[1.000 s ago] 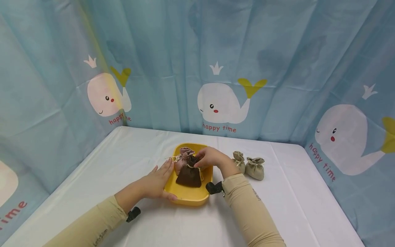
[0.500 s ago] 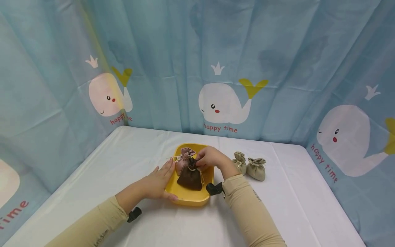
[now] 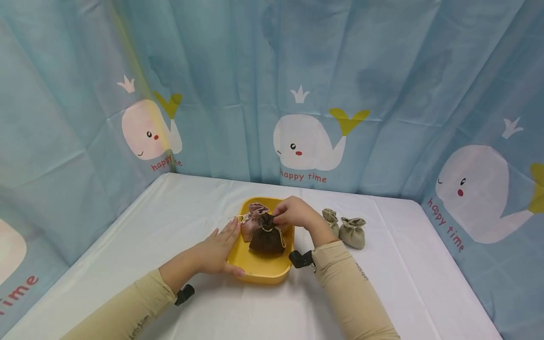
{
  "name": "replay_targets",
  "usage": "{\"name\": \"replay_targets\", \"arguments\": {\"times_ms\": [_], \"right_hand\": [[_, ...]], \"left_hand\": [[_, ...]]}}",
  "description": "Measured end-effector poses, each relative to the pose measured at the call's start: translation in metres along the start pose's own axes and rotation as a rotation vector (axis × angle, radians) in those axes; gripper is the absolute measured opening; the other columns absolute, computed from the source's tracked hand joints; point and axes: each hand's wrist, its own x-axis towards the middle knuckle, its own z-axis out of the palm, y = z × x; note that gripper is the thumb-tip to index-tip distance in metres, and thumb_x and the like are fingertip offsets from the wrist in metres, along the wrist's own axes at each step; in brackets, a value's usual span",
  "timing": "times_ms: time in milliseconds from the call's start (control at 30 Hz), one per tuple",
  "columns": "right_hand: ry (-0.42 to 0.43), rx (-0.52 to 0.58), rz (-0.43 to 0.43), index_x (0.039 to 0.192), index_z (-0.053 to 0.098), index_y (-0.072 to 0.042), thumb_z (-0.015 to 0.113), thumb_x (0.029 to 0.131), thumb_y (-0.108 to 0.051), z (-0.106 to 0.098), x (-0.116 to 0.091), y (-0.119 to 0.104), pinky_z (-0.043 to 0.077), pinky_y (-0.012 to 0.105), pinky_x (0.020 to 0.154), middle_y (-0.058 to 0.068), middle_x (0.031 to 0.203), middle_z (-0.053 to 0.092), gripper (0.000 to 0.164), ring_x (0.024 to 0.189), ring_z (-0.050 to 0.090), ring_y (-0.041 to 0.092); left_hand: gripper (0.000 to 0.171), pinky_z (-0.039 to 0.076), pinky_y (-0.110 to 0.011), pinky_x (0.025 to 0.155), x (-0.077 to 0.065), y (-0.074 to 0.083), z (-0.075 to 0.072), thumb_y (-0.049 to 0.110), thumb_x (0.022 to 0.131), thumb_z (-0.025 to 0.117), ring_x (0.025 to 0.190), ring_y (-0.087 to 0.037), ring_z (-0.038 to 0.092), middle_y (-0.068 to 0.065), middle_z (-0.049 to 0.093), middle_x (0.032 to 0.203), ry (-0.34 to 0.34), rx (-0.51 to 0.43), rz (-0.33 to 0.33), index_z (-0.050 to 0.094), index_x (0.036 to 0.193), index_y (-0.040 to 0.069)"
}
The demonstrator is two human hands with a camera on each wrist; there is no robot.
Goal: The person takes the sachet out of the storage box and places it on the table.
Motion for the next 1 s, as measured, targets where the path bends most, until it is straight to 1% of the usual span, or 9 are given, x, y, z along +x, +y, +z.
{"name": "replay_targets", "arguments": {"times_ms": [133,233,400,600,800,867,1000], "right_hand": [[0.03,-0.028,-0.045,0.081,0.07,-0.005,0.066,0.083,-0.007,-0.008,-0.009,-0.005,0.052,0.043,0.075,0.005,0.076,0.067,0.005,0.073,0.065,0.023],[0.045,-0.038,-0.055,0.081,0.07,-0.007,0.066,0.083,-0.009,-0.014,-0.016,-0.008,0.052,0.04,0.074,0.003,0.076,0.068,0.005,0.072,0.064,0.017],[0.074,-0.032,-0.058,0.084,0.071,-0.008,0.066,0.082,-0.01,-0.024,-0.026,-0.014,0.052,0.034,0.074,0.003,0.079,0.068,0.005,0.077,0.065,0.018],[0.108,-0.02,-0.067,0.088,0.071,-0.007,0.065,0.084,-0.01,-0.034,-0.037,-0.017,0.051,0.035,0.078,0.003,0.083,0.069,0.008,0.079,0.065,0.016],[0.143,0.022,-0.092,0.091,0.07,0.001,0.064,0.084,-0.006,-0.047,-0.047,-0.014,0.052,0.035,0.078,0.008,0.085,0.069,0.012,0.079,0.066,0.018],[0.162,0.01,-0.097,0.091,0.069,0.002,0.064,0.084,-0.007,-0.05,-0.052,-0.014,0.052,0.034,0.078,0.009,0.085,0.069,0.013,0.08,0.066,0.018],[0.191,-0.03,-0.085,0.091,0.07,0.001,0.064,0.085,-0.008,-0.057,-0.061,-0.012,0.052,0.031,0.074,0.008,0.084,0.07,0.012,0.08,0.066,0.016]], "left_hand": [[0.134,0.01,-0.051,0.109,0.0,0.0,0.001,0.091,0.051,0.039,0.14,-0.023,-0.003,-0.011,-0.007,0.153,0.003,-0.002,0.002,0.0,0.146,0.004],[0.135,0.01,-0.051,0.109,0.001,-0.001,0.002,0.091,0.051,0.038,0.14,-0.023,-0.003,-0.011,-0.007,0.153,0.005,-0.006,0.004,0.0,0.146,0.004],[0.135,0.011,-0.051,0.109,0.001,-0.001,0.002,0.091,0.051,0.039,0.14,-0.023,-0.003,-0.011,-0.007,0.153,0.006,-0.006,0.006,0.0,0.146,0.004],[0.135,0.011,-0.051,0.109,0.002,-0.001,0.003,0.092,0.051,0.038,0.14,-0.023,-0.004,-0.01,-0.008,0.153,-0.004,0.004,-0.003,-0.001,0.146,0.004],[0.136,0.011,-0.052,0.109,0.004,-0.003,0.005,0.093,0.051,0.037,0.14,-0.022,-0.005,-0.011,-0.009,0.153,0.0,-0.003,0.003,-0.002,0.146,0.005],[0.135,0.011,-0.052,0.109,0.005,-0.004,0.005,0.093,0.051,0.036,0.14,-0.022,-0.005,-0.011,-0.01,0.152,0.002,0.0,0.009,-0.003,0.146,0.005],[0.135,0.012,-0.052,0.108,0.003,-0.004,0.004,0.091,0.052,0.039,0.14,-0.023,-0.003,-0.012,-0.009,0.152,0.009,-0.015,0.017,-0.001,0.146,0.004]]}}
